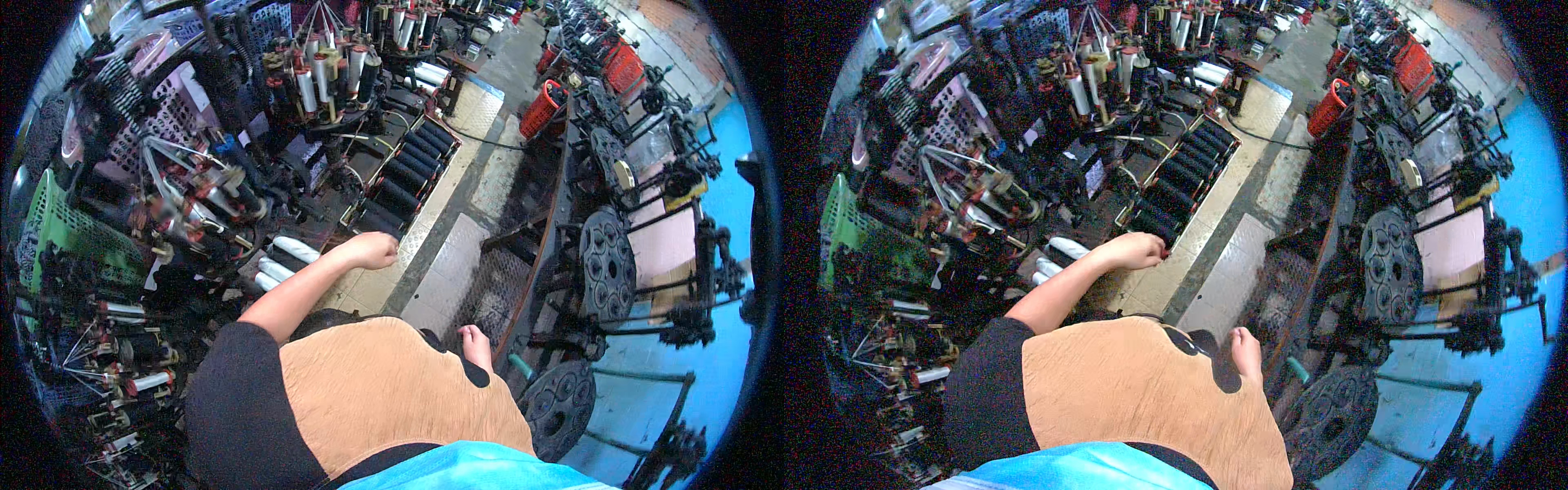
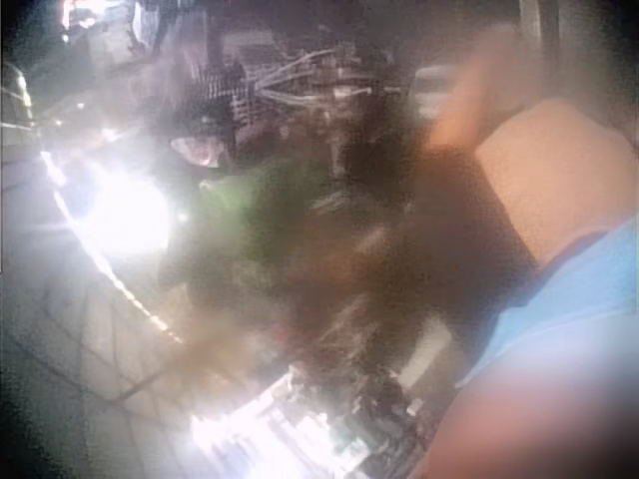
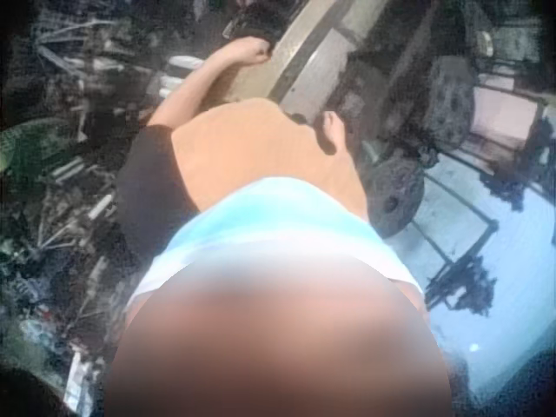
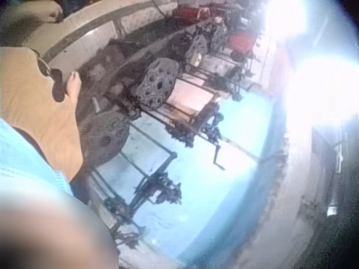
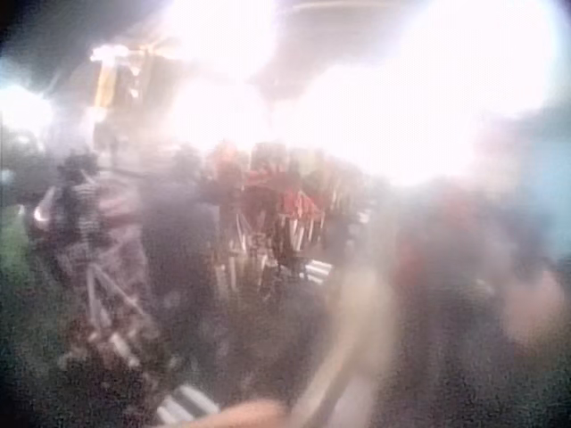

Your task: The person threads white yarn through the guides of a circular knitting machine, then handles a black yarn cone and threads it into the machine. They continue to adjust and thread multiple yarn strands through the machine's tensioners and guides.

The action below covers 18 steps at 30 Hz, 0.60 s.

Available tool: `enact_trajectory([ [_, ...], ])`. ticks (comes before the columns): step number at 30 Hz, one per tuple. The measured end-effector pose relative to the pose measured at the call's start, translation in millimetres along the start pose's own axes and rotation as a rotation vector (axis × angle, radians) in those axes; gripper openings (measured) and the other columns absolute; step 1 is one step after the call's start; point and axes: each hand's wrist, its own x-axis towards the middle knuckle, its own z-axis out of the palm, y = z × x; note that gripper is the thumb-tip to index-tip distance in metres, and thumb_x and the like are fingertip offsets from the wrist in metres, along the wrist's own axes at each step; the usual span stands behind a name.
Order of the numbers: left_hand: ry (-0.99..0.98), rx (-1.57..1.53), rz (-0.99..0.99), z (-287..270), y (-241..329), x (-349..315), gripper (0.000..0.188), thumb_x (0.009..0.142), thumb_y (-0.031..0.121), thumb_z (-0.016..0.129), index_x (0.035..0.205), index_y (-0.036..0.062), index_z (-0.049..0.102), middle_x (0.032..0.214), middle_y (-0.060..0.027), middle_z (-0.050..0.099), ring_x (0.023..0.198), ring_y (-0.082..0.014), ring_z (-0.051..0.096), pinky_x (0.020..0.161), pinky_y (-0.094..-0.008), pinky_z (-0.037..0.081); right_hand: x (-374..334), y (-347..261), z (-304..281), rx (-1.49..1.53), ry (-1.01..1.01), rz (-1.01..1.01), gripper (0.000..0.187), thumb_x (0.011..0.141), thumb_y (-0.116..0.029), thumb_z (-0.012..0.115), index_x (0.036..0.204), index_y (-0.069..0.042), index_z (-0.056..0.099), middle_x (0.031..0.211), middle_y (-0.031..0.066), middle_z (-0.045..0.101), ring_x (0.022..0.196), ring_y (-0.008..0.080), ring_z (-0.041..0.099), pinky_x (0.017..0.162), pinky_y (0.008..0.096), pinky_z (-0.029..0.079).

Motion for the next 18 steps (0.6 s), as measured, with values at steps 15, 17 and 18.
enact_trajectory([
  [15,1.028,-0.429,-1.186,71.0,-169.4,179.4,0.036,0.086,0.041,0.067,0.087,0.0049,0.066,0.091,-0.0174,0.069,0.088,-0.0312,0.067,0.078,-0.0421,0.052,358.0,17.9,-190.3,-0.119,-0.099,-0.137,0.029,0.101,-0.025,0.048,0.101,-0.002,0.066,0.090,0.0182,0.069,0.086,0.0311,0.068,0.076,0.0382,0.050],
  [17,0.837,-0.477,-1.257,88.2,-177.3,165.5,0.042,0.085,0.048,0.065,0.096,0.0070,0.067,0.095,-0.0188,0.070,0.091,-0.0329,0.068,0.078,-0.0438,0.054,417.2,-21.4,-188.7,-0.216,-0.135,-0.346,0.028,0.101,-0.024,0.049,0.105,-0.002,0.066,0.088,0.0175,0.069,0.081,0.0307,0.068,0.073,0.0363,0.050],
  [18,0.703,-0.502,-1.335,92.5,-181.1,163.8,0.046,0.085,0.051,0.064,0.100,0.0081,0.068,0.097,-0.0194,0.070,0.093,-0.0338,0.069,0.078,-0.0447,0.055,444.2,-44.7,-184.8,-0.222,-0.182,-0.417,0.028,0.101,-0.023,0.049,0.106,-0.002,0.066,0.089,0.0182,0.070,0.084,0.0326,0.069,0.074,0.0372,0.051],
])
